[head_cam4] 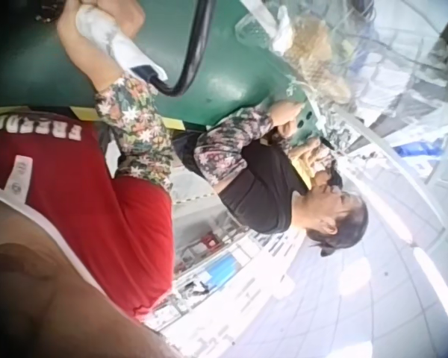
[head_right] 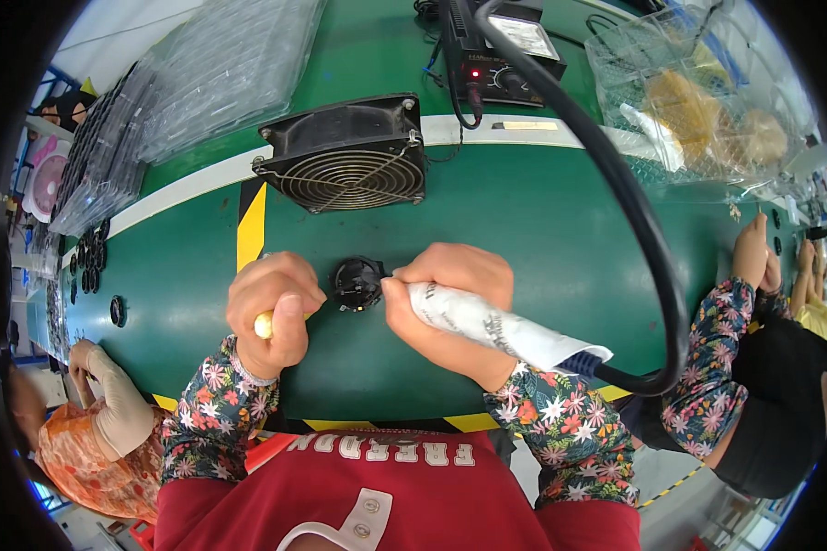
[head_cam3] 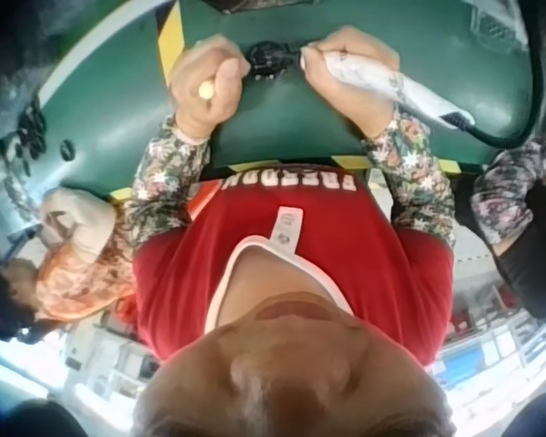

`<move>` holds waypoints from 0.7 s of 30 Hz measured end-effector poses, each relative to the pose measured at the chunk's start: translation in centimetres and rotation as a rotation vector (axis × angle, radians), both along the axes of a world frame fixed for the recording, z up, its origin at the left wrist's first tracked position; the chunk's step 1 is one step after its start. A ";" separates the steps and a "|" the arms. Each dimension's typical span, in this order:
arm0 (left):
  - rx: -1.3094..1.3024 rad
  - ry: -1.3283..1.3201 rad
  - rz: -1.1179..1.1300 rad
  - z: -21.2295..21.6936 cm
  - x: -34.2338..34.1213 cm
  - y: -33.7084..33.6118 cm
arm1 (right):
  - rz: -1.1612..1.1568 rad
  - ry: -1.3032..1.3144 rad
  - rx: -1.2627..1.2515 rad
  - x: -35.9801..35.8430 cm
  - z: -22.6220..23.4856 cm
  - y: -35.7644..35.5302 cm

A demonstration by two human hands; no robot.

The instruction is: The person solders electronic components inside circular casings using a soldering iron and a yellow tool. They then wipe the tip of the soldering iron on a soldering station sponge before continuing to solder the components.

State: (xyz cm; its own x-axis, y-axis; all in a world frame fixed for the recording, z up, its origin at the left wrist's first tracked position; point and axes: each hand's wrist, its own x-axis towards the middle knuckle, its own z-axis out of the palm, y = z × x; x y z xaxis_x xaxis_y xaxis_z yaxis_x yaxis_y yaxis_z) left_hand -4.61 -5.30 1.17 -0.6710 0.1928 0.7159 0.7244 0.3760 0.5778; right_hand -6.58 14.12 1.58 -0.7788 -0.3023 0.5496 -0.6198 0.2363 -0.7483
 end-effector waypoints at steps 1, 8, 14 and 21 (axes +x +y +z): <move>-0.002 -0.007 0.000 0.0 0.0 0.0 | -0.027 -0.039 -0.040 0.0 0.0 0.1; 0.024 -0.017 -0.001 0.0 0.0 0.1 | -0.013 -0.044 -0.009 0.0 -0.1 0.1; -0.048 -0.114 0.024 0.5 0.4 -0.1 | -0.011 -0.075 0.012 0.0 -0.1 0.2; 0.030 -0.014 0.010 -0.1 -0.2 0.1 | -0.014 -0.073 0.014 -0.1 0.0 0.1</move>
State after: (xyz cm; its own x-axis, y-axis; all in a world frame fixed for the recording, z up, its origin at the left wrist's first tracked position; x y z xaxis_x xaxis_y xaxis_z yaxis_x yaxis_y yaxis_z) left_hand -4.84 -5.19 1.06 -0.6829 0.1644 0.7118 0.7124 0.3658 0.5990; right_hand -6.66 14.18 1.53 -0.8208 -0.2981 0.4873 -0.5604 0.2553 -0.7879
